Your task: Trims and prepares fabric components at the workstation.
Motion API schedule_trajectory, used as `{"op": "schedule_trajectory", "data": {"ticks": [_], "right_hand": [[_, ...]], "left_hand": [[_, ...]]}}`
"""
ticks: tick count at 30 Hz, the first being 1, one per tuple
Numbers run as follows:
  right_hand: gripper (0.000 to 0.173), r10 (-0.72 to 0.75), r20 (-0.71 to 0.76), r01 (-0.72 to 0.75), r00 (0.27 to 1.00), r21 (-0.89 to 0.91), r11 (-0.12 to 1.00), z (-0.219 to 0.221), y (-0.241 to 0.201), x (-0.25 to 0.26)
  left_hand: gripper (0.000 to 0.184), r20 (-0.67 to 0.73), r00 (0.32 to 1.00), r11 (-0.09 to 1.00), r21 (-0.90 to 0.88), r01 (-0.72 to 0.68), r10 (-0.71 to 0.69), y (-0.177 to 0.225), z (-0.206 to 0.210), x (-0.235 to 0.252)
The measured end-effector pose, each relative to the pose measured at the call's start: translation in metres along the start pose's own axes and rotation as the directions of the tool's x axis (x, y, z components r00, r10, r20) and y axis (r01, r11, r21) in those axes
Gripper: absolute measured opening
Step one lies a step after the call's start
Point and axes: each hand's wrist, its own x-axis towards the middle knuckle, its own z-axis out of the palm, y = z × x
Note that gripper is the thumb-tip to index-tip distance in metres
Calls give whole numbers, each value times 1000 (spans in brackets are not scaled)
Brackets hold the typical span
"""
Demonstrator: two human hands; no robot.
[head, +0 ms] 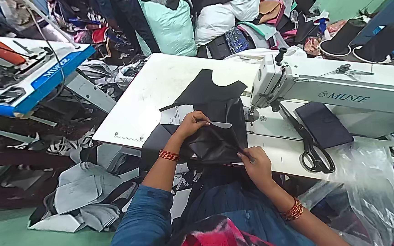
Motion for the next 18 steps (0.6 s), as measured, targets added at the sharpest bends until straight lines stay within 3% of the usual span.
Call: {"op": "schedule_trajectory", "data": {"ticks": [4,8,14,18], "right_hand": [[16,-29,19,30,999,-57,998,-1,-3,6],[37,-41,94,51,995,-108,993,-6,-20,24],[42,135,268,-96,954,-157,983,2,-43,52],[29,3,79,3,997,-69,998,19,-26,46]], "left_hand": [[6,-17,1000,1000,-4,-17,17,-1,2,-3],[5,-9,1000,1000,8,-12,12,10,1,-6],[4,-14,1000,1000,-16,13,-13,9,1,-2],[5,-10,1000,999,-36,28,-28,6,1,-2]]}}
